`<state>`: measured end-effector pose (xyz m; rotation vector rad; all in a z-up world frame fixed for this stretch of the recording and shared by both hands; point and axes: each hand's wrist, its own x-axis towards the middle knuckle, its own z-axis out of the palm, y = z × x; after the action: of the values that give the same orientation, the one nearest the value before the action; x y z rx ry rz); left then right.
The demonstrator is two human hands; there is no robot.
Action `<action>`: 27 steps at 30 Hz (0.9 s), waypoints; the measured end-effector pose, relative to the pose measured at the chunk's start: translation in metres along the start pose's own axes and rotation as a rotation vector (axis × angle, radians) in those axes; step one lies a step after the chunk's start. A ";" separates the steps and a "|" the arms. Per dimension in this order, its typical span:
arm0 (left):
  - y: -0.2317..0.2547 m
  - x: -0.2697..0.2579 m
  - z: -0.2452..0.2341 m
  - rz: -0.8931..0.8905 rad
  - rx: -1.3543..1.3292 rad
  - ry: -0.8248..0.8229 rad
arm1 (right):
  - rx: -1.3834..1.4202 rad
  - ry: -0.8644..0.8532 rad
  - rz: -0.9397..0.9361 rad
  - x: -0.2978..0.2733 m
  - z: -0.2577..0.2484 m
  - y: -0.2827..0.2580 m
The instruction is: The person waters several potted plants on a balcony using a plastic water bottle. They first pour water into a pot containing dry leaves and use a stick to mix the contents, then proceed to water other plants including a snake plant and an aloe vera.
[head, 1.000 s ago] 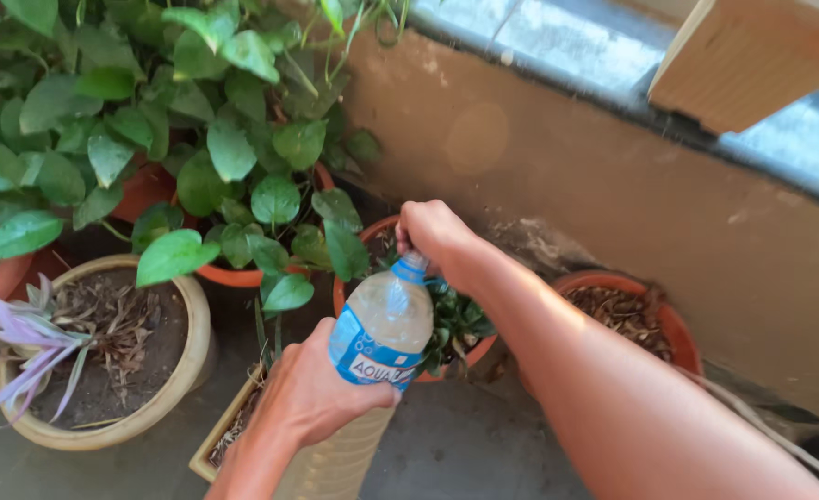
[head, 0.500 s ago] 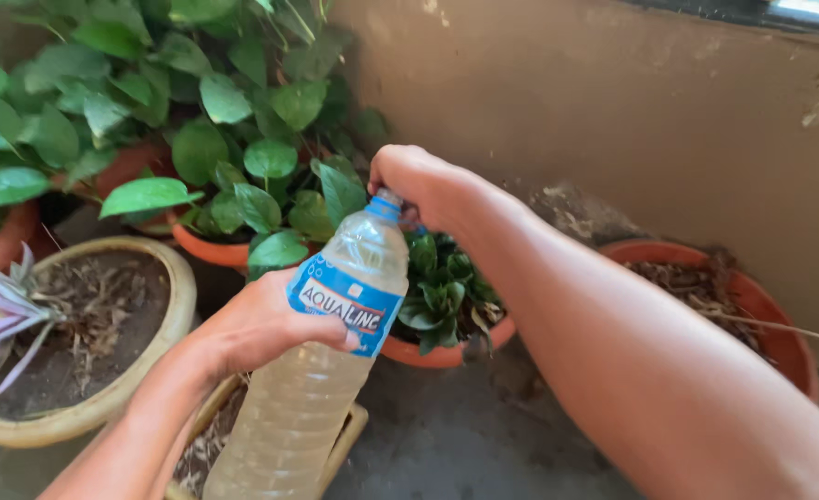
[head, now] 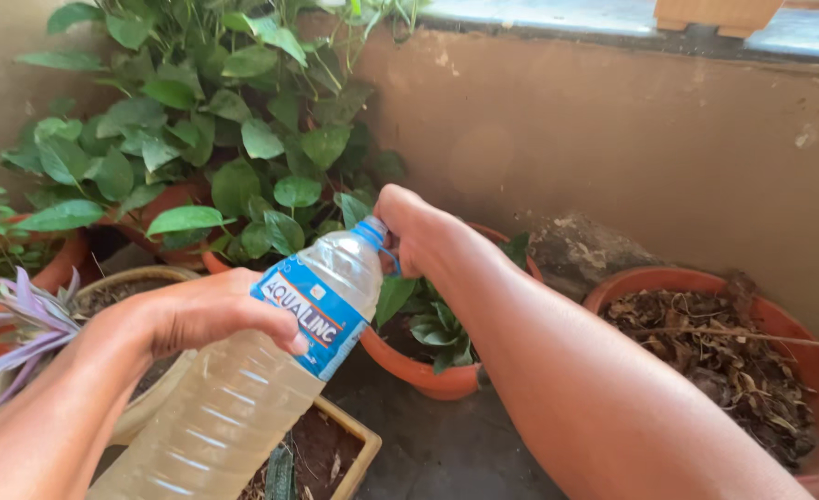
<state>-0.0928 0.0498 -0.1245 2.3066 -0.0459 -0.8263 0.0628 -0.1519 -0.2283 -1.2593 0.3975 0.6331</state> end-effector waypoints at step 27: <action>0.026 0.022 -0.003 -0.019 0.092 -0.170 | 0.324 -0.057 0.090 -0.009 -0.038 0.022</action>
<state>-0.0684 0.0261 -0.1191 2.3196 -0.1401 -1.0485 0.0443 -0.1870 -0.2493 -0.9169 0.4902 0.6500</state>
